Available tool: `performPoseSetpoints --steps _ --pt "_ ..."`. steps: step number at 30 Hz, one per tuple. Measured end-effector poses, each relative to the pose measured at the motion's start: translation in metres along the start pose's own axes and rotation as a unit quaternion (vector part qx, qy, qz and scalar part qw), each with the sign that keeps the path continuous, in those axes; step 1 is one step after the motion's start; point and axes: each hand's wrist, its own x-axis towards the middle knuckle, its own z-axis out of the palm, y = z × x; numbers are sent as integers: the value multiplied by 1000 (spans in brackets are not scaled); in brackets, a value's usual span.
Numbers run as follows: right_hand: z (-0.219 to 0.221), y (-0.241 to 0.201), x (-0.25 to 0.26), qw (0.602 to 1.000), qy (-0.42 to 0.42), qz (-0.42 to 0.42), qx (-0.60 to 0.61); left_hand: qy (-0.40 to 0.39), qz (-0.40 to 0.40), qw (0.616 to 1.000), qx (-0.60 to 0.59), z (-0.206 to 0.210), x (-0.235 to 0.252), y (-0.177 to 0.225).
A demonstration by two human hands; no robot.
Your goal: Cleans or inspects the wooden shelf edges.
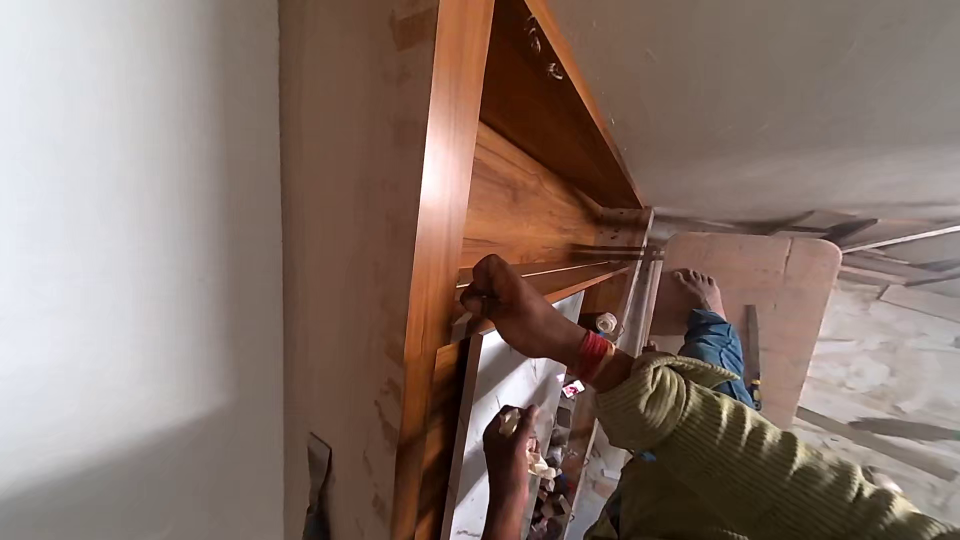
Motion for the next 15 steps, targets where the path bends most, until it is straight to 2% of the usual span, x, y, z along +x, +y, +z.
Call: performPoseSetpoints --steps 3,7,10,13,15 --pt "8 8 -23 996 13 -72 41 45 42 995 -81 1 -6 26" --pt "24 18 -49 991 43 -117 57 20 116 962 -246 -1 -3 58" --pt "29 21 -57 989 64 -136 14 -10 156 951 -266 2 3 84" --pt "18 15 -59 985 70 -154 -22 -14 122 955 -268 9 8 110" --pt "3 12 -50 983 64 -170 -4 24 92 956 -278 18 10 123"
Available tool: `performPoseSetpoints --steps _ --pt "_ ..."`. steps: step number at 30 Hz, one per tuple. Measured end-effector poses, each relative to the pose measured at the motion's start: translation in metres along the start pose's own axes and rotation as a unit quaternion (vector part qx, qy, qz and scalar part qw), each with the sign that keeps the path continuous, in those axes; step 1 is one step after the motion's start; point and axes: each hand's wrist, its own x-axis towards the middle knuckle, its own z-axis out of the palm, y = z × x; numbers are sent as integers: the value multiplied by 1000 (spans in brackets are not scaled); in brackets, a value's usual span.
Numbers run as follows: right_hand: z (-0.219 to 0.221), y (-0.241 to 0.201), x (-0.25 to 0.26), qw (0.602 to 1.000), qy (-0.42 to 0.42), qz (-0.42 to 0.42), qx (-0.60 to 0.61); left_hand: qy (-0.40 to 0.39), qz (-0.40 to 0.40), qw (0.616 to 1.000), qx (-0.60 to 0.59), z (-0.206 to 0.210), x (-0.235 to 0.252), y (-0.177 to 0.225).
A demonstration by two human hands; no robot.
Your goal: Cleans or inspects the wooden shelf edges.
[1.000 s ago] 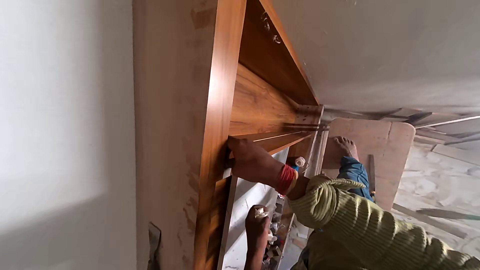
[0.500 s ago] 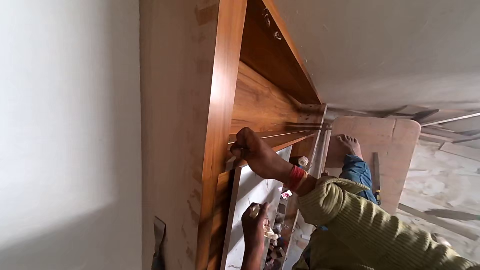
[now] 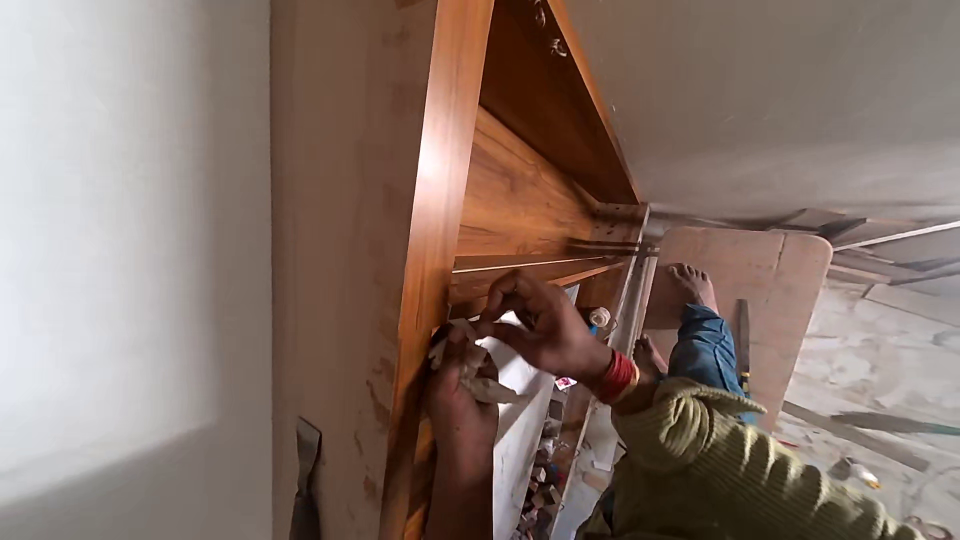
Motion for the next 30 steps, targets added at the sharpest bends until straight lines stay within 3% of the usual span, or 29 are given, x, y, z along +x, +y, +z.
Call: performPoseSetpoints --steps 3,8,11,17,21,26,30 --pt "-6 5 24 998 55 36 19 11 8 1000 -17 10 2 2" --pt "4 3 63 986 -72 150 11 -23 37 998 -47 0 -2 -8" --pt "13 0 67 981 -123 145 -32 -42 37 997 -50 -6 -1 -12" --pt "15 -2 68 976 -141 149 -77 -27 33 998 -50 -3 -2 -15" --pt "11 2 72 980 -143 125 -53 -26 33 998 -37 -6 -2 -15" --pt "18 -2 72 975 -127 181 -31 -32 33 999 -26 -16 1 -12" --pt "13 -7 73 971 -157 175 -51 -8 26 999 -35 -17 1 -10"
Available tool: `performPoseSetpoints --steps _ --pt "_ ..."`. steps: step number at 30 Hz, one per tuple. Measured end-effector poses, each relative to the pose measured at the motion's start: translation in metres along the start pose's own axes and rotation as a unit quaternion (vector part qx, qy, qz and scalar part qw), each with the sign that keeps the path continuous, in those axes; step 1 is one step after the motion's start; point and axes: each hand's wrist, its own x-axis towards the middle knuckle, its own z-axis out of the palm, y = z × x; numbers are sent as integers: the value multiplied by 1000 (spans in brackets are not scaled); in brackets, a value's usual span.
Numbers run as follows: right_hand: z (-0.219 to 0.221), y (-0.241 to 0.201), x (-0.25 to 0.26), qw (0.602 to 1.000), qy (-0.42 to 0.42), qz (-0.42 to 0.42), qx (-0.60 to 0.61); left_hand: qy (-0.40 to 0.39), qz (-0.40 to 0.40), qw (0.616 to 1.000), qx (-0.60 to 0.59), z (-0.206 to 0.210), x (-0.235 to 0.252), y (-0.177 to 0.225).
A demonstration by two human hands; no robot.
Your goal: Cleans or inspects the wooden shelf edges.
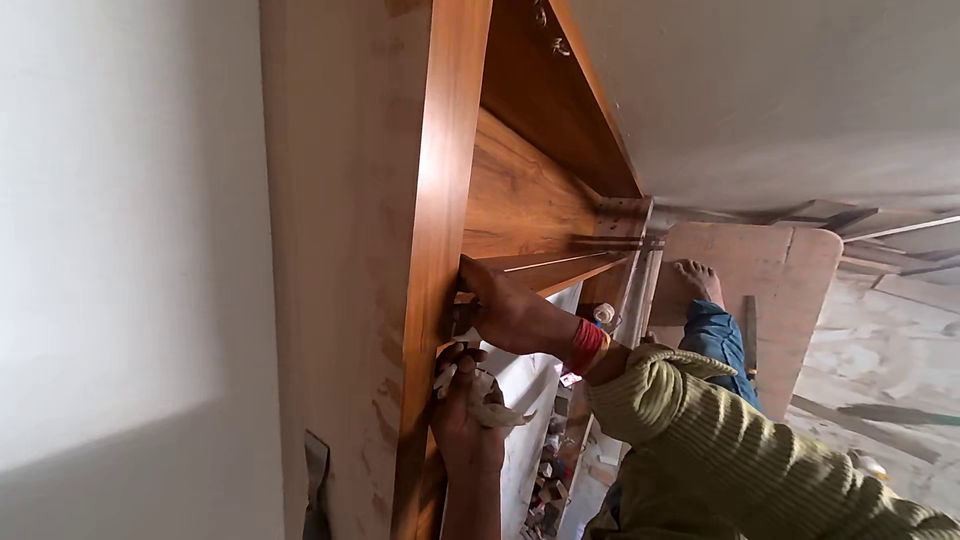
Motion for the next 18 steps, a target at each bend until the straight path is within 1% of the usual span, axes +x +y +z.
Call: performPoseSetpoints --steps 3,7,9,12,15,18 --pt "-8 -1 -1 1000 -21 8 9 23 3 999 26 3 0 -1" --pt "-6 3 -2 999 16 18 36 3 7 1000 20 -3 1 -4" --pt "-5 5 -2 998 31 2 53 -3 7 1000 23 -3 1 -4" --pt "-4 7 -2 997 29 1 69 -13 7 1000 16 -2 1 -6" --pt "-1 3 -2 999 1 11 31 -27 10 1000 4 2 0 -7" --pt "-4 -1 -3 1000 4 -3 -23 -37 15 999 11 6 -1 -7"
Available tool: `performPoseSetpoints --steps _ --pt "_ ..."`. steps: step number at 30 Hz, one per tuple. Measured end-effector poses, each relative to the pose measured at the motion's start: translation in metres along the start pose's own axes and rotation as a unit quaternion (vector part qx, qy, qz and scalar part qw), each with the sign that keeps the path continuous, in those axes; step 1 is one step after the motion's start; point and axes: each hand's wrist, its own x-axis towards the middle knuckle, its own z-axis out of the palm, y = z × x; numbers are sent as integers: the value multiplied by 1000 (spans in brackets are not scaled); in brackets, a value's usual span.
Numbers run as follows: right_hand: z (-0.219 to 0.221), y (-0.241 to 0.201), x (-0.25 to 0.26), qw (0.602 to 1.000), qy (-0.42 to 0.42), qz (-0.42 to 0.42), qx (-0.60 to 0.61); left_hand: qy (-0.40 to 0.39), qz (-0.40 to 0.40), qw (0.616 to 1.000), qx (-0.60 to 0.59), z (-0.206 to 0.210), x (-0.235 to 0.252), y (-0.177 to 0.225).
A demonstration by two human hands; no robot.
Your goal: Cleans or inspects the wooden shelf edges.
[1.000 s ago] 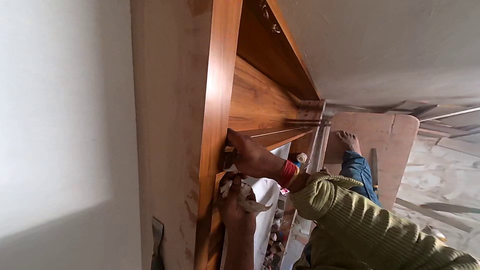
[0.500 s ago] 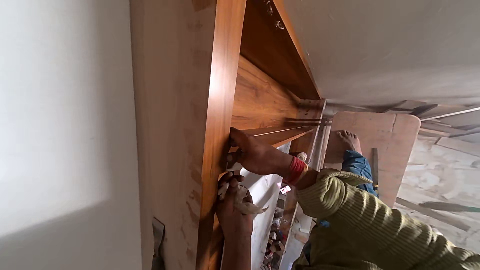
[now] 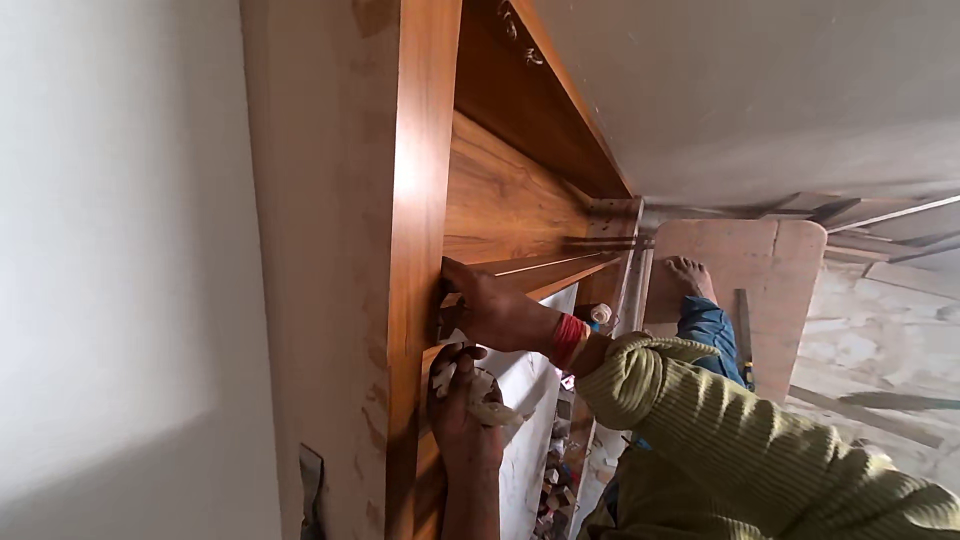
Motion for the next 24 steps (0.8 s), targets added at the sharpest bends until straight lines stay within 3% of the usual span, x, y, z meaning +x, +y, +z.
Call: performPoseSetpoints --steps 6,13,20,24 --pt "-3 -5 1 998 38 20 -49 -17 -2 999 32 5 -5 2" --pt "1 -20 -9 993 -6 38 -114 26 -13 1000 9 13 -7 5" --pt "21 -5 -40 991 117 -49 -52 11 23 1000 16 10 -4 4" --pt "47 8 -61 979 198 -37 -27 7 39 999 13 13 -4 4"
